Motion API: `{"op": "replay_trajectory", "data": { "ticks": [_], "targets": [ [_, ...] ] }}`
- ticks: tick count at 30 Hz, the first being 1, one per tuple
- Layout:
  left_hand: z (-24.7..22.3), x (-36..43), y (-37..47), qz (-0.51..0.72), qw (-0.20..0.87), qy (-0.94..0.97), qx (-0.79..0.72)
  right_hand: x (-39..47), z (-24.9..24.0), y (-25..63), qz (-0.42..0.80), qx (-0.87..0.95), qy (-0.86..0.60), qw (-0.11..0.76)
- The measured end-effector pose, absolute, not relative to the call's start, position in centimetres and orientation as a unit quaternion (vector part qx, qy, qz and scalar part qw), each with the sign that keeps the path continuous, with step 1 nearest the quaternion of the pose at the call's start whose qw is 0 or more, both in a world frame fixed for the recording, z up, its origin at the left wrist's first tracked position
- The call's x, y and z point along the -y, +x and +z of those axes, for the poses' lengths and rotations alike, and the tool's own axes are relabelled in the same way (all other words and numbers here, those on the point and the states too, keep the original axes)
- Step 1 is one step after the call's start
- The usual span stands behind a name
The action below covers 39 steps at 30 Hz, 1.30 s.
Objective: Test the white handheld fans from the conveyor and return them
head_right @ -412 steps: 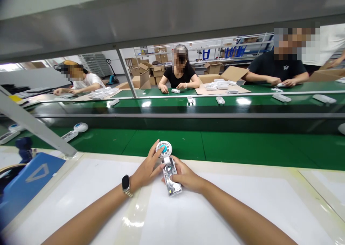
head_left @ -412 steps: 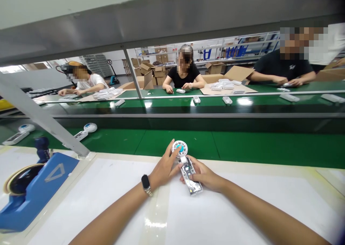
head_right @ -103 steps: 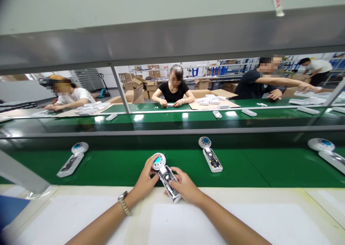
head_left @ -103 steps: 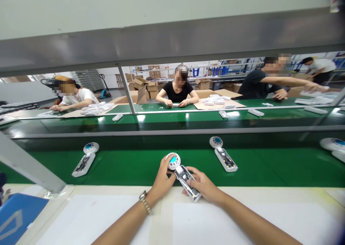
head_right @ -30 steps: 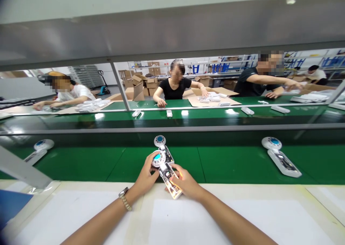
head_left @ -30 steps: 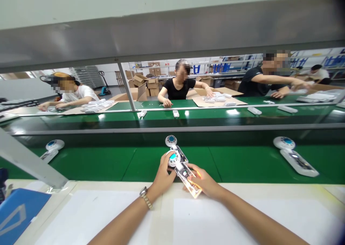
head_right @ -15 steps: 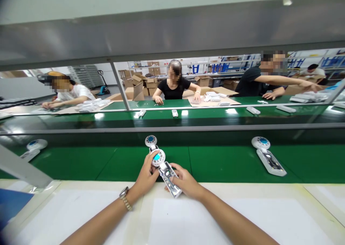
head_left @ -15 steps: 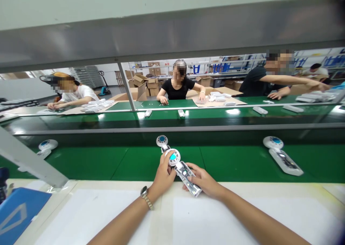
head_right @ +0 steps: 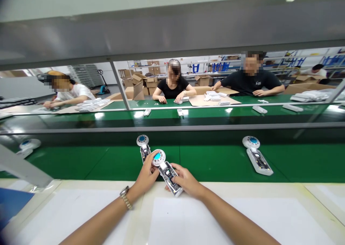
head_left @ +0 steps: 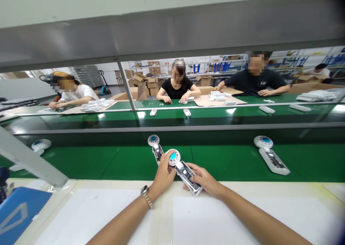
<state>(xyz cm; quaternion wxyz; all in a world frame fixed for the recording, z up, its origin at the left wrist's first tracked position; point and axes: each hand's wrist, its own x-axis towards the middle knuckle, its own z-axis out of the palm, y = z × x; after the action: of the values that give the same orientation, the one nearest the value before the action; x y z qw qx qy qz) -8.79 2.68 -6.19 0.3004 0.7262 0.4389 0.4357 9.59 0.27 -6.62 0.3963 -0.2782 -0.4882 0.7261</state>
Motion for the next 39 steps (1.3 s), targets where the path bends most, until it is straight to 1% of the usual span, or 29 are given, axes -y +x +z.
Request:
{"op": "replay_trajectory", "data": {
  "ticks": [39],
  "targets": [
    [-6.36, -2.84, -8.97, 0.439, 0.324, 0.715, -0.437, -0.08, -6.27, 9.60, 0.732, 0.494, -0.260, 0.390]
  ]
}}
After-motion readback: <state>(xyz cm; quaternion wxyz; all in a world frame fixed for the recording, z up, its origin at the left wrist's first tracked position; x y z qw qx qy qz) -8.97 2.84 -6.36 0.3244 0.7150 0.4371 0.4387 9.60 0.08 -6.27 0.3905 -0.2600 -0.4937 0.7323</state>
